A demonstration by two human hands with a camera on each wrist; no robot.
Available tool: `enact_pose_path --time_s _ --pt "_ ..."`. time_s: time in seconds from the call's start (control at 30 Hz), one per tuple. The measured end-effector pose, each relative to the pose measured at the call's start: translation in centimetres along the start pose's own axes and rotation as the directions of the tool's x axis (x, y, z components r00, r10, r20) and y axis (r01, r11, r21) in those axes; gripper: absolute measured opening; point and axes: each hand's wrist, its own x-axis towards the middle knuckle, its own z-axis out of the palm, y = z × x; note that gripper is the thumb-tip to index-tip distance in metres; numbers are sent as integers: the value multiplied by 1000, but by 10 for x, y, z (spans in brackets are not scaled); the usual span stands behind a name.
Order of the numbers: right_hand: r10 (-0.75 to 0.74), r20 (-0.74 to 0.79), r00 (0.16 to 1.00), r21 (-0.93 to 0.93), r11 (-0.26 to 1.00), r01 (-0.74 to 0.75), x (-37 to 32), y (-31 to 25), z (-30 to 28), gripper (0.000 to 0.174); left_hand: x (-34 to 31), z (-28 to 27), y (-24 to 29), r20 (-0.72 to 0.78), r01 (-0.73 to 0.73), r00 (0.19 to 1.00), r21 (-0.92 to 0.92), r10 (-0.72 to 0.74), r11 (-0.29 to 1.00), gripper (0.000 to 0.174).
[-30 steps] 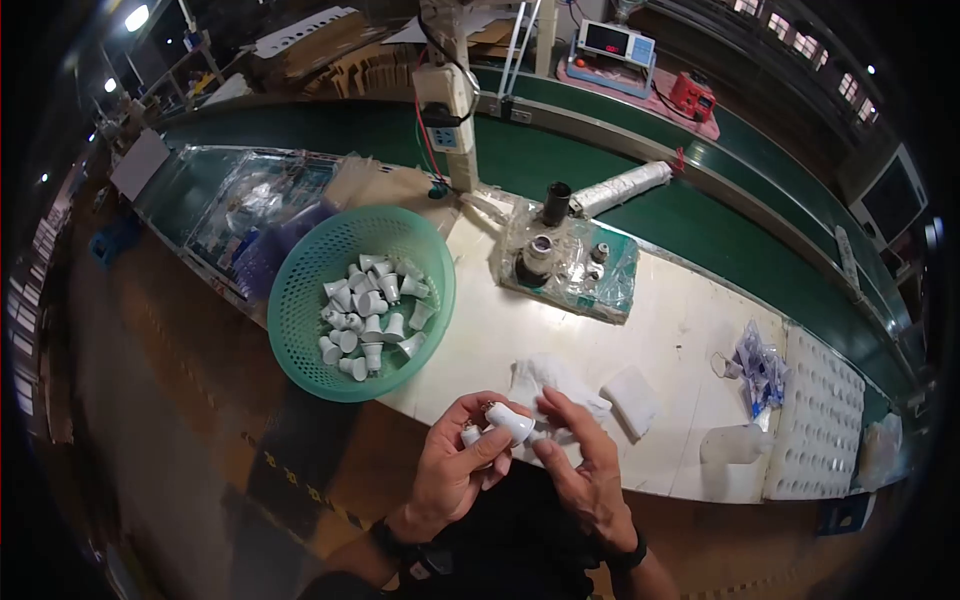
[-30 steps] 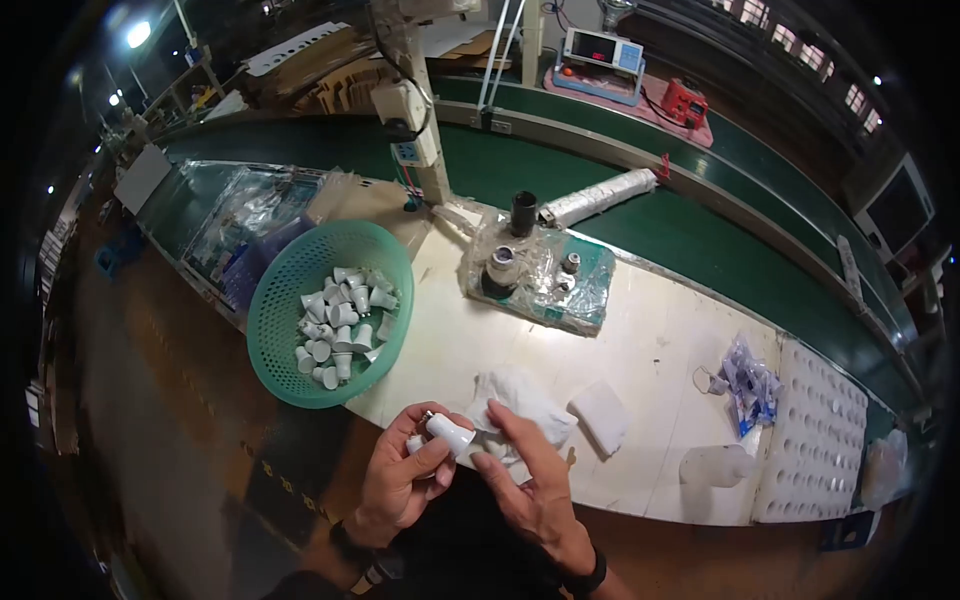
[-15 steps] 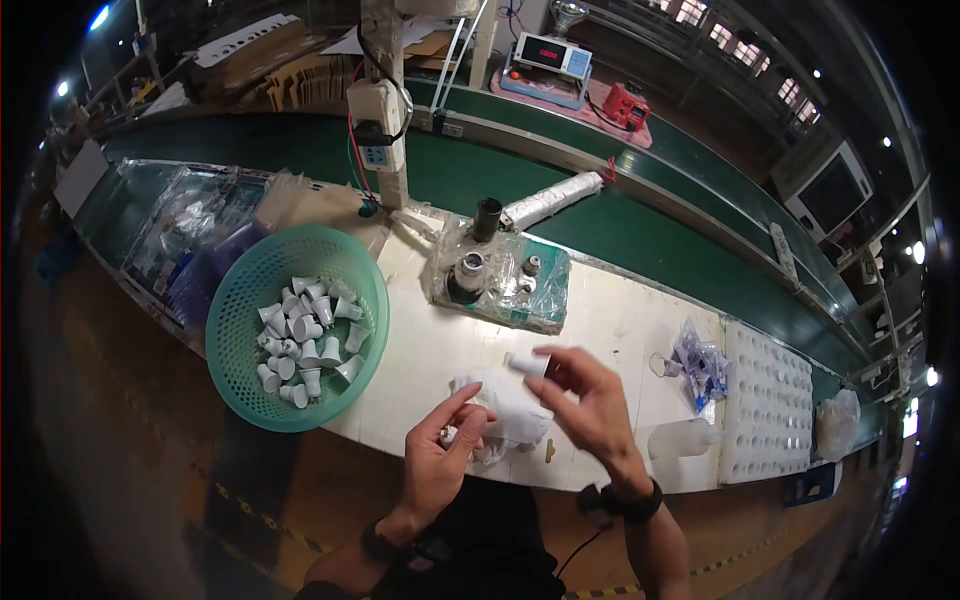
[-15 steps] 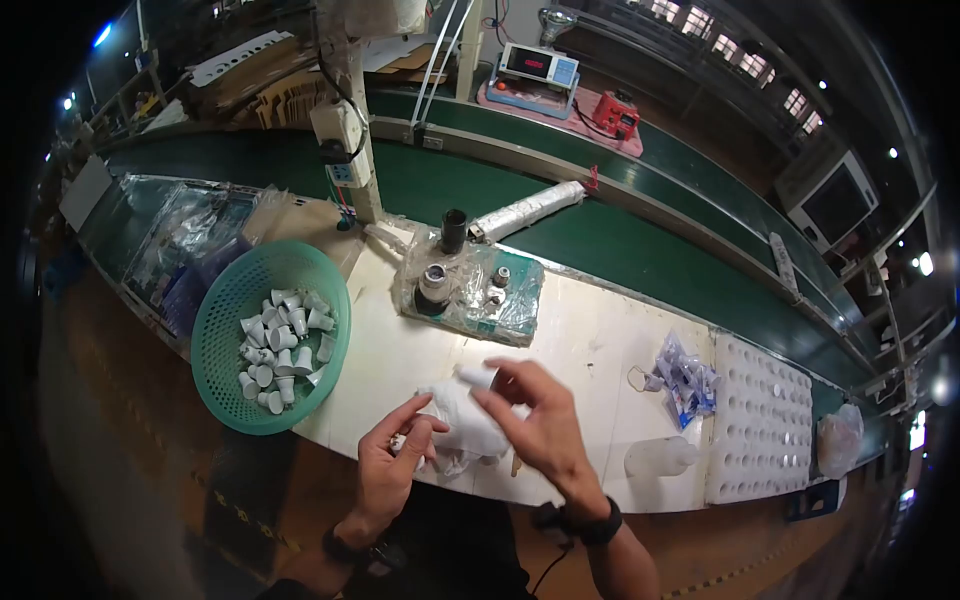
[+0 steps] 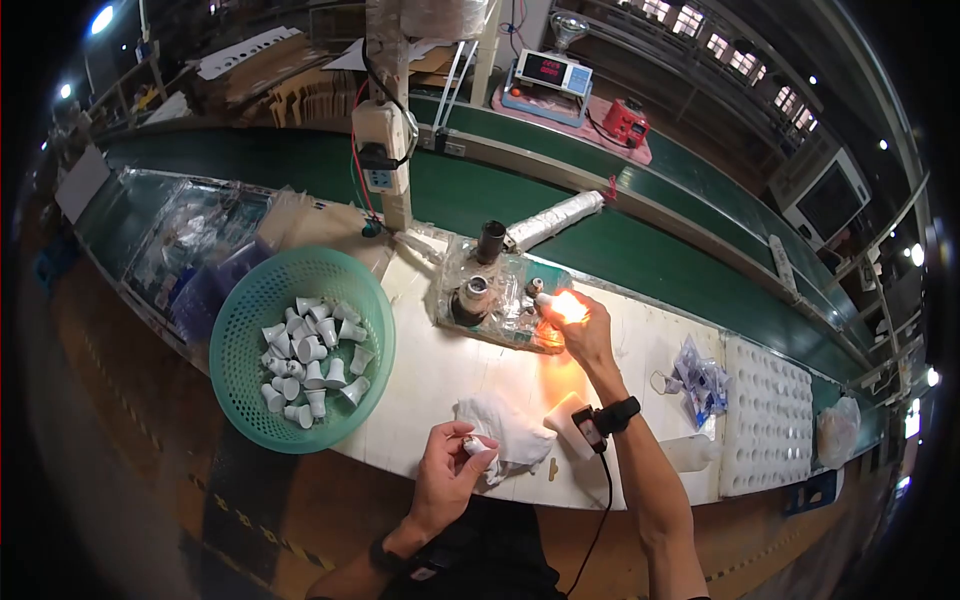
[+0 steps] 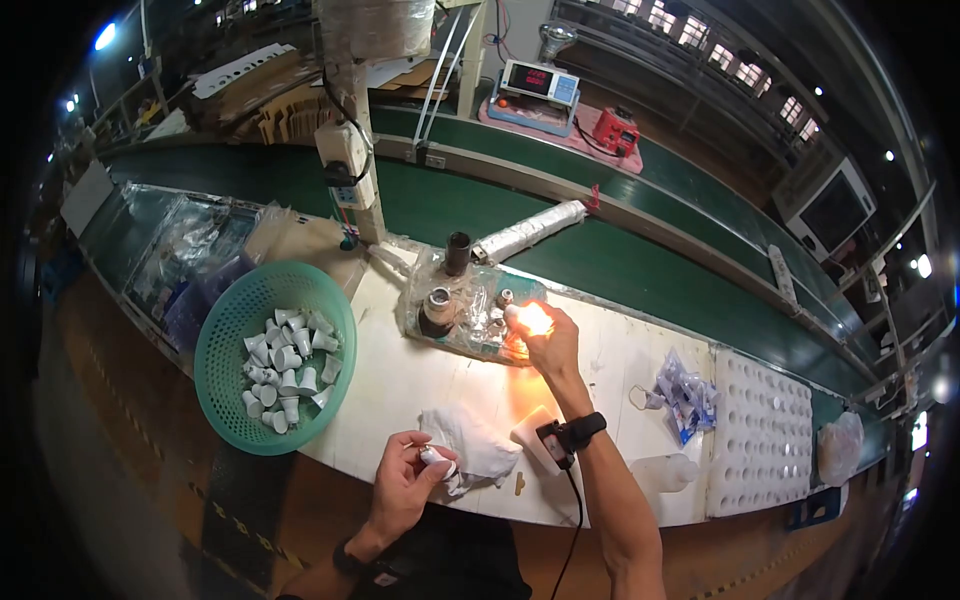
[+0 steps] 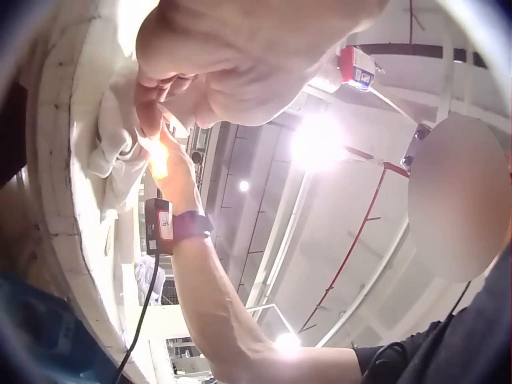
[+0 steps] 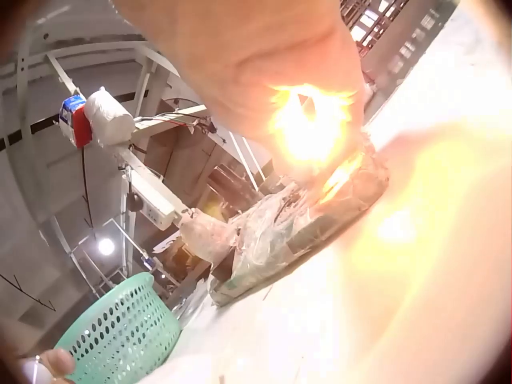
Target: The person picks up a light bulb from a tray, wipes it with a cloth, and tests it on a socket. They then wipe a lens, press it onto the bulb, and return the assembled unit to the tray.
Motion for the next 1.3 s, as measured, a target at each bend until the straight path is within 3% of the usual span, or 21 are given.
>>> enact_pose_path --time_s 0.07,0.1,0.2,0.33,0.43,0.57,0.63,0.7,0.8,0.83,0.87,0.93,1.03,1.1,1.2,1.3 --pt "-1 1 1000 -42 999 1 4 0 -3 38 -1 -8 -3 2 38 999 -50 -38 998 30" --pt "-24 4 1000 -72 997 25 5 6 -2 38 -1 -12 0 32 73 997 14 -73 997 29" --pt "-58 3 998 -89 994 58 6 4 -1 38 -6 -9 12 3 16 1000 -3 -16 1000 30" --pt "-6 22 1000 -29 1000 6 4 2 -2 37 -15 -22 5 -3 -38 999 213 40 976 24" --pt "-33 -1 999 -71 997 33 3 1 -3 35 -24 -22 13 -24 13 1000 115 -11 993 22" --pt "-63 50 997 -125 990 69 7 7 -9 37 -31 -27 9 -52 -35 998 108 41 993 22" --pt "-90 71 993 -126 987 98 1 -12 -2 35 -37 -30 19 -54 -68 995 231 83 970 23" --pt "-122 188 975 156 983 93 -32 -98 23 31 -42 -31 31 -41 -97 993 197 107 976 25" --pt "-430 379 819 36 892 451 -68 -182 64 38 -46 -27 33 -34 -90 995 182 98 979 24" --pt "-445 437 782 56 881 470 -74 -196 77 38 -47 -26 35 -33 -94 994 199 102 975 23" --pt "-432 456 778 80 890 448 -79 -202 91 42 -47 -25 39 -39 -92 995 67 95 994 24" --pt "-524 400 752 85 838 539 -85 -203 109 48 -49 -28 48 -61 -73 996 -205 62 976 25" --pt "-459 430 777 164 886 433 -119 -202 86 37 -53 -40 65 -108 -115 991 -427 76 897 27" --pt "-262 530 806 210 962 175 -151 -193 58 36 -60 -48 74 -109 -80 994 -540 24 838 27" --pt "-100 604 791 359 920 -158 -196 -194 32 40 -60 -47 70 -34 30 997 -668 -71 744 27" --pt "6 559 829 358 900 -248 -215 -190 23 43 -63 -35 56 59 141 989 -670 -137 729 29"
